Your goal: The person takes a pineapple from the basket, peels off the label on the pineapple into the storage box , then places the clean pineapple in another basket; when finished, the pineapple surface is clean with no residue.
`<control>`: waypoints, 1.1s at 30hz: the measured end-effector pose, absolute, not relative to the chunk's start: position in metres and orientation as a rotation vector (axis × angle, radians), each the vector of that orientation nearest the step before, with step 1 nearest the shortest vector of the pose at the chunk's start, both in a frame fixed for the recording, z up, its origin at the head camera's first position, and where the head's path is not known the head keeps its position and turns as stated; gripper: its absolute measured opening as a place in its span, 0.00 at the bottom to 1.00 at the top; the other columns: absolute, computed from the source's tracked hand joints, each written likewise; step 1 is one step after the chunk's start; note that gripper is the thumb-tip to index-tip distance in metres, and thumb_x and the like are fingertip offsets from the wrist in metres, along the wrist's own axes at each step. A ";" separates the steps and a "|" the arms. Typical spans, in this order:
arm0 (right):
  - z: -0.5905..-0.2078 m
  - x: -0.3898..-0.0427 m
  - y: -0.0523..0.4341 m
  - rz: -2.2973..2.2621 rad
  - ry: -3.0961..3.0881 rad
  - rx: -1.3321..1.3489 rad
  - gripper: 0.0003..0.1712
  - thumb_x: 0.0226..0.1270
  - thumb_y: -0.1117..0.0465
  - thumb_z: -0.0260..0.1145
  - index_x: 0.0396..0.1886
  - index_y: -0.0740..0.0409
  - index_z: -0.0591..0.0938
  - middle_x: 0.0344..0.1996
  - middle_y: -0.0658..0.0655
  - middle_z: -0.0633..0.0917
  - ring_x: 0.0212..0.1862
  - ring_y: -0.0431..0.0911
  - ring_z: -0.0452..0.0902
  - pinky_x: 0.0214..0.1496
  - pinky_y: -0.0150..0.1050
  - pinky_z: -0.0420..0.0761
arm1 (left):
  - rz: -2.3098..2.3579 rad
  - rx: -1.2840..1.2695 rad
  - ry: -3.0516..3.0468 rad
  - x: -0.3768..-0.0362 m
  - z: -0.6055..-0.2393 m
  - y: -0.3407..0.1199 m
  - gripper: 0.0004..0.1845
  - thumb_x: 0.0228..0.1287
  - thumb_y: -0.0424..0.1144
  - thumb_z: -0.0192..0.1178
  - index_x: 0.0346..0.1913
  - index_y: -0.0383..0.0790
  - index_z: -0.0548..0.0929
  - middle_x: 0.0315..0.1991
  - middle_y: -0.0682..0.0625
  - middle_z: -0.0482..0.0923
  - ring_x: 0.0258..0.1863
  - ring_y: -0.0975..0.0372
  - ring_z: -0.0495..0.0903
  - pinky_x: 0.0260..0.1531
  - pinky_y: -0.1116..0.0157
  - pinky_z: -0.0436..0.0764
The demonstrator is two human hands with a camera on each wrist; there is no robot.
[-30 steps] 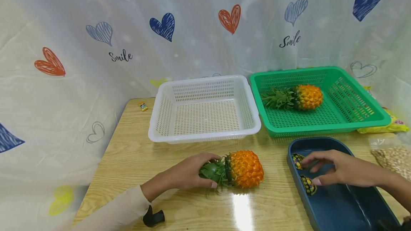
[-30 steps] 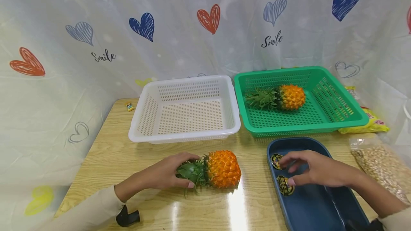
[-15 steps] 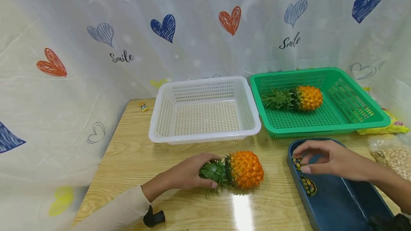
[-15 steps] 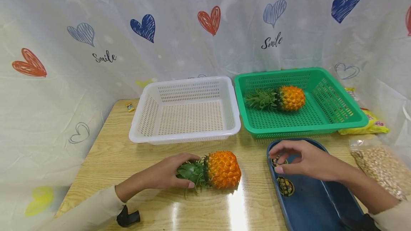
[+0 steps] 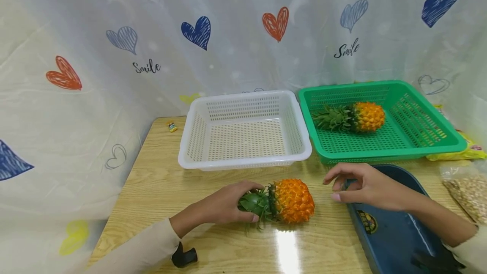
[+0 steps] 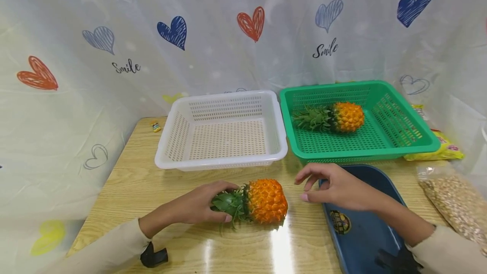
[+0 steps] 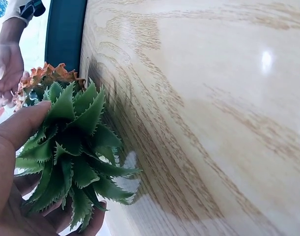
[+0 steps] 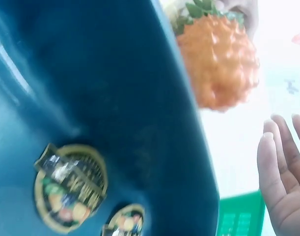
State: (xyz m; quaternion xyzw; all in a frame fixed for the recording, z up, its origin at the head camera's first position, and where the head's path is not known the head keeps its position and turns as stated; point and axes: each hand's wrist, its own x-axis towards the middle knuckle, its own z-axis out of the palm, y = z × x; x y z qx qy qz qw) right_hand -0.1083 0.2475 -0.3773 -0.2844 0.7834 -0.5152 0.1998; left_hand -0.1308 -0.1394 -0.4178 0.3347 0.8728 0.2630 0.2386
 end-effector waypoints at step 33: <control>-0.392 -0.121 0.172 -1.382 2.393 -0.756 0.30 0.63 0.52 0.75 0.63 0.50 0.76 0.61 0.55 0.78 0.62 0.60 0.74 0.62 0.63 0.72 | 0.721 0.932 2.382 -0.137 -0.418 -0.137 0.40 0.64 0.59 0.66 0.75 0.51 0.66 0.72 0.51 0.68 0.68 0.57 0.70 0.63 0.52 0.74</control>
